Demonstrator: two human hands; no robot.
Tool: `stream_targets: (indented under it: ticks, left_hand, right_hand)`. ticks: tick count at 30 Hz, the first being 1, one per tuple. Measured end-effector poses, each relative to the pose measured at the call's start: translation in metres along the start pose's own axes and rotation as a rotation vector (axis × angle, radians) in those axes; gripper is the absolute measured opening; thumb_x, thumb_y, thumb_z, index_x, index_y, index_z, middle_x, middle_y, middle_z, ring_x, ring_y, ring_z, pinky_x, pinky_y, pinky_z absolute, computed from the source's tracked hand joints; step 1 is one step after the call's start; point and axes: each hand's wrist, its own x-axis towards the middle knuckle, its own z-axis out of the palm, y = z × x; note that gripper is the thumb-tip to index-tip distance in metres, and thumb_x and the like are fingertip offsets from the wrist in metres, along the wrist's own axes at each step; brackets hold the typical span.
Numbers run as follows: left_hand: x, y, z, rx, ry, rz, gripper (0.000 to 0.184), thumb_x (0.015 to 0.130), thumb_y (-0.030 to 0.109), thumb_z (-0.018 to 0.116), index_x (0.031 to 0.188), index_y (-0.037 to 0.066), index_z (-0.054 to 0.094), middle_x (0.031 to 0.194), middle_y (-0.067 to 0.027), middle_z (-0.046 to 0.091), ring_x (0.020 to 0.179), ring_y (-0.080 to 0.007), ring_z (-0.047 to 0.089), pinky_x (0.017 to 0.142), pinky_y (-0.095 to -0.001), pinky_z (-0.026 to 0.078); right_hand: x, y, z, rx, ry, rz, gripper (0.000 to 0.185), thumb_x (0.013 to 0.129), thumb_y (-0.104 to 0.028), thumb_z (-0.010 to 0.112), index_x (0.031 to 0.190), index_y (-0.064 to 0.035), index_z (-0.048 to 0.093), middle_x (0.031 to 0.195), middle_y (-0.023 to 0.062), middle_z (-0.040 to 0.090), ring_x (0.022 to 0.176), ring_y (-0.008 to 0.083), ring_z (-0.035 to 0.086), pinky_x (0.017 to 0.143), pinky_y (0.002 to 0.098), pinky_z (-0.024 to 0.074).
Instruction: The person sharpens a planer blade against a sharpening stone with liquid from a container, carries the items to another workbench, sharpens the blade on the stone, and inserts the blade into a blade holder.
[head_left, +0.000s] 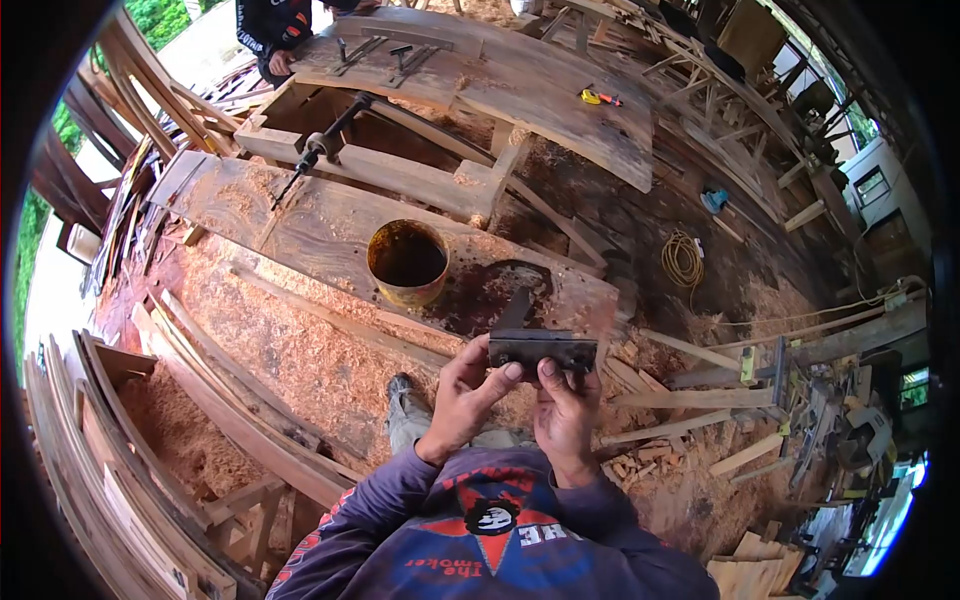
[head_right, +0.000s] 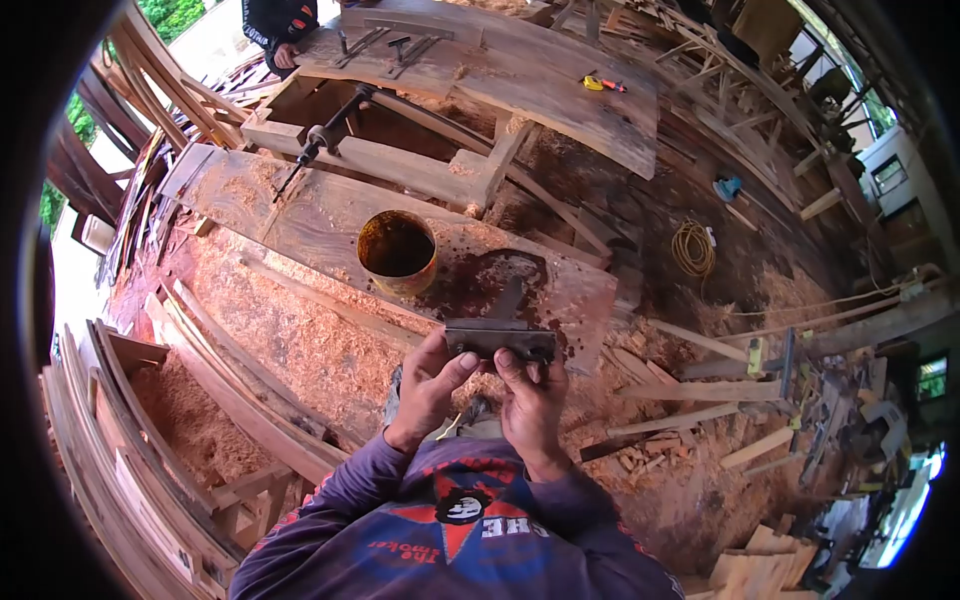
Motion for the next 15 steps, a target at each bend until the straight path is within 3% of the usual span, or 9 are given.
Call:
stream_targets:
  ticks: [2,4,5,8,9,11,15]
  left_hand:
    - [0.002,0.001,0.0,-0.018,-0.019,-0.016,0.05,0.096,0.009,0.076,0.14,-0.003,0.057,0.131,-0.0088,0.065,0.118,-0.0153,0.061,0.102,-0.0306,0.049]
    - [0.007,0.004,-0.003,0.047,0.071,0.191,0.063,0.091,0.009,0.081,0.145,-0.001,0.053,0.138,-0.0106,0.06,0.123,-0.0174,0.058,0.105,-0.0327,0.047]
    - [0.011,0.006,-0.013,0.054,0.04,0.17,0.074,0.086,0.009,0.085,0.15,0.0,0.048,0.142,-0.0115,0.057,0.126,-0.0187,0.056,0.105,-0.0338,0.047]
    - [0.011,0.037,-0.009,0.185,-0.024,0.016,0.048,0.088,0.007,0.082,0.133,0.0,0.064,0.127,-0.0094,0.066,0.11,-0.0174,0.064,0.097,-0.0331,0.052]
    - [0.012,0.042,-0.006,0.184,-0.019,0.018,0.048,0.088,0.007,0.082,0.133,0.0,0.064,0.127,-0.0094,0.066,0.11,-0.0174,0.064,0.097,-0.0331,0.052]
    - [0.013,0.05,0.001,0.548,-0.147,0.109,0.021,0.089,0.003,0.081,0.109,0.002,0.076,0.112,-0.0065,0.072,0.102,-0.0149,0.066,0.09,-0.0297,0.051]
    - [0.012,0.051,0.013,0.66,-0.079,0.171,0.008,0.09,0.006,0.082,0.096,0.003,0.079,0.098,-0.0055,0.074,0.094,-0.0144,0.067,0.087,-0.0305,0.051]
  right_hand:
    - [0.002,-0.005,-0.003,-0.02,-0.009,-0.022,0.026,0.099,-0.001,0.07,0.123,-0.0046,0.062,0.103,0.0021,0.069,0.093,0.0145,0.068,0.082,0.0331,0.061]
    - [0.004,-0.016,-0.006,-0.173,-0.004,-0.032,0.03,0.099,-0.006,0.073,0.127,-0.0029,0.061,0.104,0.0001,0.067,0.093,0.0095,0.063,0.083,0.0265,0.0536]
    - [0.004,-0.021,-0.01,-0.178,-0.005,-0.029,0.03,0.099,-0.006,0.073,0.127,-0.0029,0.061,0.104,0.0001,0.067,0.093,0.0095,0.063,0.083,0.0265,0.0536]
    - [0.005,-0.034,-0.021,-0.303,-0.142,-0.004,0.035,0.1,-0.01,0.073,0.13,-0.001,0.059,0.108,0.0,0.067,0.095,0.0068,0.059,0.083,0.0225,0.0469]
    - [0.006,-0.036,-0.022,-0.323,-0.179,-0.005,0.034,0.1,-0.011,0.072,0.13,-0.0006,0.059,0.108,0.0003,0.066,0.096,0.0066,0.058,0.083,0.0221,0.046]
    - [0.008,-0.038,-0.027,-0.343,-0.222,-0.004,0.034,0.101,-0.012,0.071,0.13,-0.0002,0.058,0.108,0.0007,0.066,0.096,0.0065,0.057,0.083,0.0216,0.0451]
    - [0.005,-0.04,-0.031,-0.395,-0.253,-0.007,0.035,0.103,-0.012,0.069,0.132,0.003,0.057,0.114,0.0046,0.067,0.103,0.0108,0.06,0.09,0.0253,0.0476]
